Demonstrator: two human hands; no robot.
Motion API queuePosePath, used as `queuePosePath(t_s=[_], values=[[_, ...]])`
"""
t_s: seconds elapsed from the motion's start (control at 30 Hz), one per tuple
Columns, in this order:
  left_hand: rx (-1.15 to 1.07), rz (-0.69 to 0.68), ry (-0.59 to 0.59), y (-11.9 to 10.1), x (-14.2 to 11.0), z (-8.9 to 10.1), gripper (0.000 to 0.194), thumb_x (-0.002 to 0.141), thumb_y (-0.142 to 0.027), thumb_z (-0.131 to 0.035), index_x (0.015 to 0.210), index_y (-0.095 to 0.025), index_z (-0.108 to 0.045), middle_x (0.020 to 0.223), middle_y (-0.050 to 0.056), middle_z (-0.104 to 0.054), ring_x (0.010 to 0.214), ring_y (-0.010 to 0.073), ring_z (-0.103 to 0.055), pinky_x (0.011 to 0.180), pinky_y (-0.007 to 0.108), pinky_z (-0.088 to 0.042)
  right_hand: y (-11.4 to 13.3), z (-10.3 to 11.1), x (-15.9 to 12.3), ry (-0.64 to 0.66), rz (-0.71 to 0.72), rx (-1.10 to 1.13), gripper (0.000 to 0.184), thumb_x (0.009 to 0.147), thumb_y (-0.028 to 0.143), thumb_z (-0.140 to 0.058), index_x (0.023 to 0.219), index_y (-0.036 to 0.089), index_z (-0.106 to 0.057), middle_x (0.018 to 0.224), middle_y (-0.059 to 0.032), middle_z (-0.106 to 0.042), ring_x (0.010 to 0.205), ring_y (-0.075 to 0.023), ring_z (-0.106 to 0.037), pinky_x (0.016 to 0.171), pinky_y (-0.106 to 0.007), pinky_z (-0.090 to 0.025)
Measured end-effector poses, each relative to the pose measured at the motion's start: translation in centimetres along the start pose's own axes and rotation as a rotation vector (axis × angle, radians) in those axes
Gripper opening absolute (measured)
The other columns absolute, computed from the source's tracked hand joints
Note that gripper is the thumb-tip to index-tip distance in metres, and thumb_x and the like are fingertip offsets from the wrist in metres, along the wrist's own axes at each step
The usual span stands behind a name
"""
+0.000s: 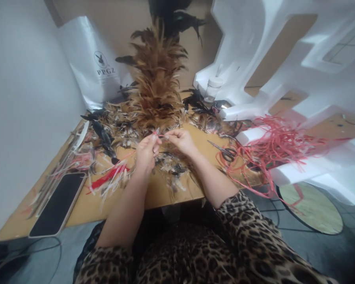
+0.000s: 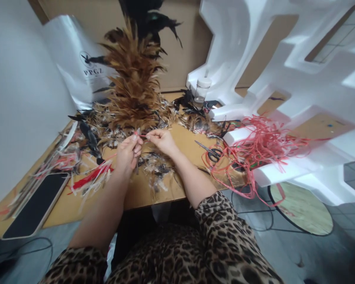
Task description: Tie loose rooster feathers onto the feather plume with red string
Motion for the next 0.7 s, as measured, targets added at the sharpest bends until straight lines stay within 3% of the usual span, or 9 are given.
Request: queuePosePath(t_s=[0.17, 0.4, 0.7], values=[[-0.079, 0.091, 0.033, 0.1, 0.0, 0.1, 0.024, 0.067, -0.03, -0.073, 0.081, -0.015, -0.059, 0.062, -0.004, -0.049, 0.039, 0.0003, -0.029, 0.033, 0.012, -0.017, 0.3, 0.3, -0.1, -0.01, 0.025, -0.051, 0.027, 0.07, 0.04, -0.065, 0.075, 0.014, -0.069, 0.06, 0.0003, -0.06, 0.055, -0.0089, -0.047, 0.054, -0.022, -0.037], [-0.15, 0.182, 0.057, 0.4, 0.3, 0.5, 0.021, 0.071, -0.027, -0.072, 0.079, -0.015, -0.057, 0.062, -0.004, -0.048, 0.039, -0.0001, -0.03, 0.032, 0.011, -0.019, 0.8, 0.1, -0.4, -0.006, -0.039, -0.025, 0.025, 0.07, 0.039, -0.063, 0.074, 0.015, -0.067, 0.052, 0.0035, -0.052, 0.046, -0.0063, -0.035, 0.046, -0.021, -0.028], [-0.305, 0.283, 0.053, 0.1, 0.7, 1.0, 0.017, 0.074, -0.021, -0.069, 0.078, -0.016, -0.054, 0.061, -0.005, -0.046, 0.037, -0.0012, -0.028, 0.03, 0.009, -0.019, 0.7, 1.6, 0.0, -0.073, 0.032, -0.088, 0.026, 0.069, 0.04, -0.066, 0.07, 0.014, -0.067, 0.06, 0.0002, -0.06, 0.054, -0.0081, -0.044, 0.053, -0.021, -0.034]])
Point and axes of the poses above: each hand's wrist, its own x-axis towards the middle knuckle, its own z-axis out of the back of the hand, y = z × x, the point moved 2 cm from there along x, towards the middle knuckle
